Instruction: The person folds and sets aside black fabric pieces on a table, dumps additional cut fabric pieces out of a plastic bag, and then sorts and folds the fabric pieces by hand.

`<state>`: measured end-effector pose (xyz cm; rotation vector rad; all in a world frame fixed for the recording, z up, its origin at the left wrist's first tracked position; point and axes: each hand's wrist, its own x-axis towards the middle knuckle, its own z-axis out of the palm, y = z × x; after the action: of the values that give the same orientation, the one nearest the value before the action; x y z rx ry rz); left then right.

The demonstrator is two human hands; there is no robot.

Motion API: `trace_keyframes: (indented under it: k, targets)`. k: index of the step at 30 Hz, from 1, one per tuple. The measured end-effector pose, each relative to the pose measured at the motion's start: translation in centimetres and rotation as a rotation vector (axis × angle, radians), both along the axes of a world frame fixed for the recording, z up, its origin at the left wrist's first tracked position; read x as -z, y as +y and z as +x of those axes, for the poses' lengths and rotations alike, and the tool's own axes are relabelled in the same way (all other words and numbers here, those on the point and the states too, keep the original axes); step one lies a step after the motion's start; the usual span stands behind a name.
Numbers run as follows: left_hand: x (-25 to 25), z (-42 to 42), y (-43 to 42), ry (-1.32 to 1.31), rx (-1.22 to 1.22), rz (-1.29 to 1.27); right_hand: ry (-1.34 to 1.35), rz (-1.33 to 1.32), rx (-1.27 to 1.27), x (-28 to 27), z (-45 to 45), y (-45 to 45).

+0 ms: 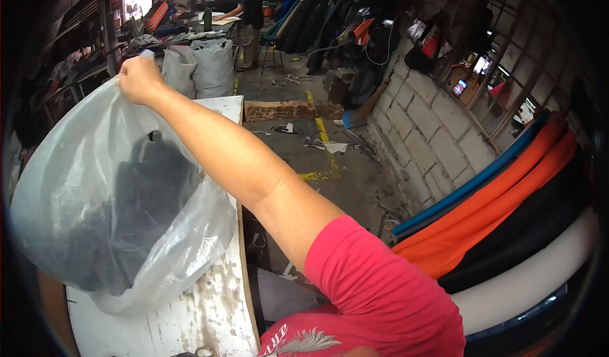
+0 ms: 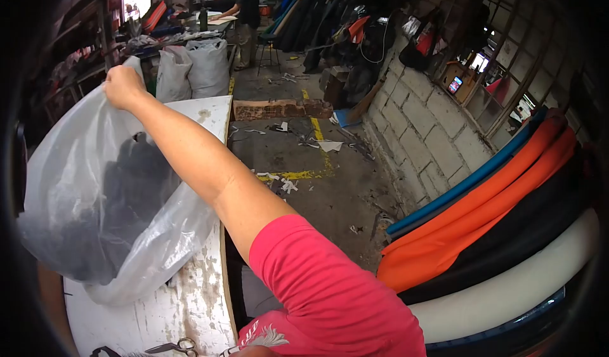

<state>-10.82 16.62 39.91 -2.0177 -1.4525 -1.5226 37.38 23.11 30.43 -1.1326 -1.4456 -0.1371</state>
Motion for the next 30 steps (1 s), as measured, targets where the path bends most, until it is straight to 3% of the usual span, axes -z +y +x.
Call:
trace_keyframes:
  k: [2,3,4,6,7,8,11,12,13,16,19,20,21,23,25,26,29,30]
  targets:
    - [6.2,-1.2,4.2,0.098,0.246,-0.176,0.008,-0.096,-0.014,0.8,0.2,-1.7]
    - [9.6,-2.6,6.4,0.405,0.065,-0.08,0.066,-0.116,-0.039,1.0,0.4,-2.4]
    - [13.9,-0.7,7.2,0.116,0.263,-0.178,0.126,-0.137,-0.062,1.2,0.6,-3.3]
    - [21.5,0.4,9.8,0.006,0.401,-0.318,0.071,-0.184,-0.037,2.4,0.6,-5.4]
    - [23.7,-0.4,11.4,0.186,0.343,-0.358,0.039,-0.207,-0.025,2.8,0.6,-6.6]
    - [23.8,0.4,10.9,0.336,0.201,-0.58,0.011,-0.316,-0.044,3.0,0.7,-7.9]
    - [23.9,0.6,15.1,0.401,-0.006,-0.825,-0.114,-0.234,0.019,6.8,0.8,-10.5]
    - [22.3,1.5,14.4,-0.233,0.493,-0.743,-0.125,-0.258,0.02,8.2,0.8,-11.0]
    - [20.6,2.1,14.0,-0.323,0.557,-0.659,-0.136,-0.28,0.018,9.5,0.8,-11.5]
    - [14.8,0.2,16.6,-0.129,0.282,-0.316,-0.116,-0.256,0.064,12.3,0.8,-11.6]
    - [10.2,-2.8,19.2,0.233,-0.056,0.274,-0.048,-0.132,0.055,14.1,-0.4,-13.0]
    - [9.5,-1.1,16.5,0.281,-0.093,0.421,-0.062,-0.029,0.053,14.8,-0.9,-14.1]
    - [9.6,4.9,8.7,0.215,-0.025,0.283,-0.068,0.074,0.05,15.8,-1.4,-15.3]
    - [12.8,12.7,-1.9,0.21,0.177,0.167,-0.225,0.261,-0.063,18.7,-1.9,-17.9]
    - [18.4,15.6,-8.5,0.594,0.409,0.202,-0.276,0.235,-0.284,22.3,-3.1,-20.7]
    - [20.4,16.8,-11.0,0.732,0.644,0.162,-0.288,0.135,-0.363,23.5,-3.6,-22.4]
    - [25.3,18.8,-15.4,0.949,0.751,-0.131,-0.33,-0.001,-0.527,24.8,-4.5,-27.1]
    - [26.4,18.0,-14.0,1.008,0.664,-0.216,-0.379,-0.058,-0.594,24.1,-4.3,-27.8]
